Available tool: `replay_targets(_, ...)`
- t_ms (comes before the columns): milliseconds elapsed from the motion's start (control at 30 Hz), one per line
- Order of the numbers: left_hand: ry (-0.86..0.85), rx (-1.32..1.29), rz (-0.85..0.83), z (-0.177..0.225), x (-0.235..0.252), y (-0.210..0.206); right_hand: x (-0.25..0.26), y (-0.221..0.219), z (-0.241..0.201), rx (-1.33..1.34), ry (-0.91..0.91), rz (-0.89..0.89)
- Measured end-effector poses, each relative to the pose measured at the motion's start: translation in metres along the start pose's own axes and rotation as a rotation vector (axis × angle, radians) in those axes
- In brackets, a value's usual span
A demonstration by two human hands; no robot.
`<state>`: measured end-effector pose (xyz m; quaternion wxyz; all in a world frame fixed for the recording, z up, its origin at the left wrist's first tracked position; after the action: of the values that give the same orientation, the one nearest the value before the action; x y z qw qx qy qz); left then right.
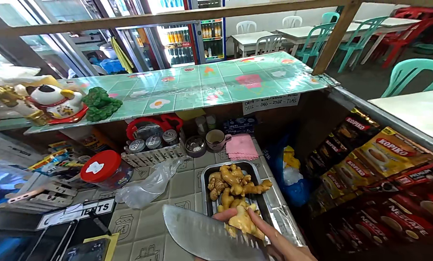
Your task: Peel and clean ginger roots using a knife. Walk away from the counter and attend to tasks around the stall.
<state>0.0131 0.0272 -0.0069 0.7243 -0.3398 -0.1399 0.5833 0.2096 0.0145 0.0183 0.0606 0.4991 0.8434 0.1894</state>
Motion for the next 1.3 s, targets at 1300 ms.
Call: replay_targets(1300,-0.065,0.188,0.011,-0.003,0.0,0.001,0.002,-0.001,0.005,0.139,-0.008,-0.01)
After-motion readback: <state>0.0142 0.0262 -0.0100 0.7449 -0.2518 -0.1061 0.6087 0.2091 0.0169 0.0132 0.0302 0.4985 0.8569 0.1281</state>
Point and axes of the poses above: each hand's wrist, its own x-axis towards the middle knuckle, its own y-axis out of the back of the hand, z = x × y, the point moved 1 cm from there along x, towards the middle knuckle, and after that the axes turned 5 degrees about y, right-handed, at the moved point
